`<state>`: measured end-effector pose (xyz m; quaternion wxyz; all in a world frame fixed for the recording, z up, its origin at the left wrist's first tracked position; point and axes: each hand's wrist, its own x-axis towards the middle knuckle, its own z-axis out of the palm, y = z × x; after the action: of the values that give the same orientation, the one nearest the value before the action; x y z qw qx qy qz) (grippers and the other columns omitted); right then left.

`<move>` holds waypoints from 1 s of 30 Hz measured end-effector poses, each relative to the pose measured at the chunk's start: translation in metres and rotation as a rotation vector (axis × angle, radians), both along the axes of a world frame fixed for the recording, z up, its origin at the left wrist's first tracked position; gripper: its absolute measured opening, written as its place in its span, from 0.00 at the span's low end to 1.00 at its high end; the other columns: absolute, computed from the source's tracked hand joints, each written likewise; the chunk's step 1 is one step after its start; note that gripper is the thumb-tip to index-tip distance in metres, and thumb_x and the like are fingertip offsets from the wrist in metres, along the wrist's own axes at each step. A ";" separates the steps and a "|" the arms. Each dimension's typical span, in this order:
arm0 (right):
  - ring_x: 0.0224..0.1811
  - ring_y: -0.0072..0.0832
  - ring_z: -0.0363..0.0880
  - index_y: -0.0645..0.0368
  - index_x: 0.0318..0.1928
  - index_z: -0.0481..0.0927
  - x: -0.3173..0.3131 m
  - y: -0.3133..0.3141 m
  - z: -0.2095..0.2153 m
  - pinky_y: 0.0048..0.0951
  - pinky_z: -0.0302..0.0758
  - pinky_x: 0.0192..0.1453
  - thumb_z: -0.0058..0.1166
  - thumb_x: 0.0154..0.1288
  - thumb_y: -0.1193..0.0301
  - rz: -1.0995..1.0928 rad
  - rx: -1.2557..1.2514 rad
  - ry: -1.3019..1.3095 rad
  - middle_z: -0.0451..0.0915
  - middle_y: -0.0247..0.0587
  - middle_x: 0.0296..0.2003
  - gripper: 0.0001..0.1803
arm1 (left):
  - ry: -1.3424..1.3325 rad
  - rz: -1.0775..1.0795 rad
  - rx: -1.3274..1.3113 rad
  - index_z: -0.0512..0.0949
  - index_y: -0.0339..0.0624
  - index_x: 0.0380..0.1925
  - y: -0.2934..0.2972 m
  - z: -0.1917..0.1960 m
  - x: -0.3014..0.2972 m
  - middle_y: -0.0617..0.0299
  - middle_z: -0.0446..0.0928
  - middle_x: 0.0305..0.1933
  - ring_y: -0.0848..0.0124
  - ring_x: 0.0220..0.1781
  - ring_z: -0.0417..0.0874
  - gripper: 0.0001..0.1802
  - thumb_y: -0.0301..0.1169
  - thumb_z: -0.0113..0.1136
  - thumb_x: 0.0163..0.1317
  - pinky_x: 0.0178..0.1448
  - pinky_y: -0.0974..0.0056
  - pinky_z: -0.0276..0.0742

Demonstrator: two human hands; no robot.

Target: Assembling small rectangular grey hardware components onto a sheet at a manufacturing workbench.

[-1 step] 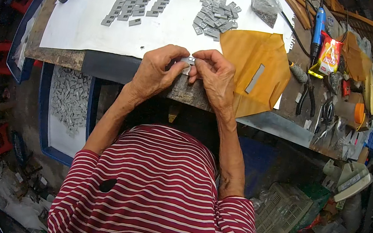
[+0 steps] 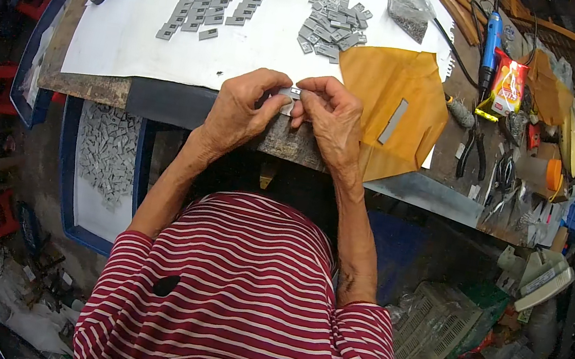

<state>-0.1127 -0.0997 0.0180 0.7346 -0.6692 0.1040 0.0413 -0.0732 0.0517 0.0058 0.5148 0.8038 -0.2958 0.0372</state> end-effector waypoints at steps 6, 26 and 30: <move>0.21 0.19 0.73 0.71 0.39 0.73 0.001 0.002 -0.002 0.17 0.71 0.26 0.45 0.62 0.77 0.007 -0.058 -0.045 0.74 0.37 0.21 0.08 | -0.013 -0.028 0.046 0.75 0.33 0.33 0.003 -0.001 0.002 0.51 0.76 0.29 0.59 0.31 0.79 0.08 0.21 0.56 0.50 0.36 0.62 0.74; 0.24 0.20 0.74 0.72 0.42 0.72 0.003 0.011 -0.008 0.18 0.74 0.28 0.44 0.64 0.75 -0.043 -0.067 -0.058 0.76 0.41 0.28 0.11 | -0.111 0.143 0.140 0.76 0.34 0.31 0.039 -0.008 0.033 0.54 0.74 0.27 0.63 0.27 0.76 0.09 0.23 0.60 0.47 0.31 0.63 0.71; 0.23 0.19 0.73 0.72 0.42 0.72 0.002 0.014 -0.008 0.18 0.73 0.26 0.47 0.61 0.78 -0.041 -0.109 -0.100 0.75 0.40 0.25 0.10 | -0.024 0.278 0.184 0.76 0.38 0.28 0.051 -0.014 0.049 0.56 0.74 0.28 0.59 0.34 0.76 0.08 0.26 0.62 0.46 0.38 0.58 0.67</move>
<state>-0.1109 -0.0854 0.0103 0.7021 -0.7071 0.0829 -0.0131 -0.0244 0.1032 -0.0080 0.4254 0.8802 -0.1901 0.0904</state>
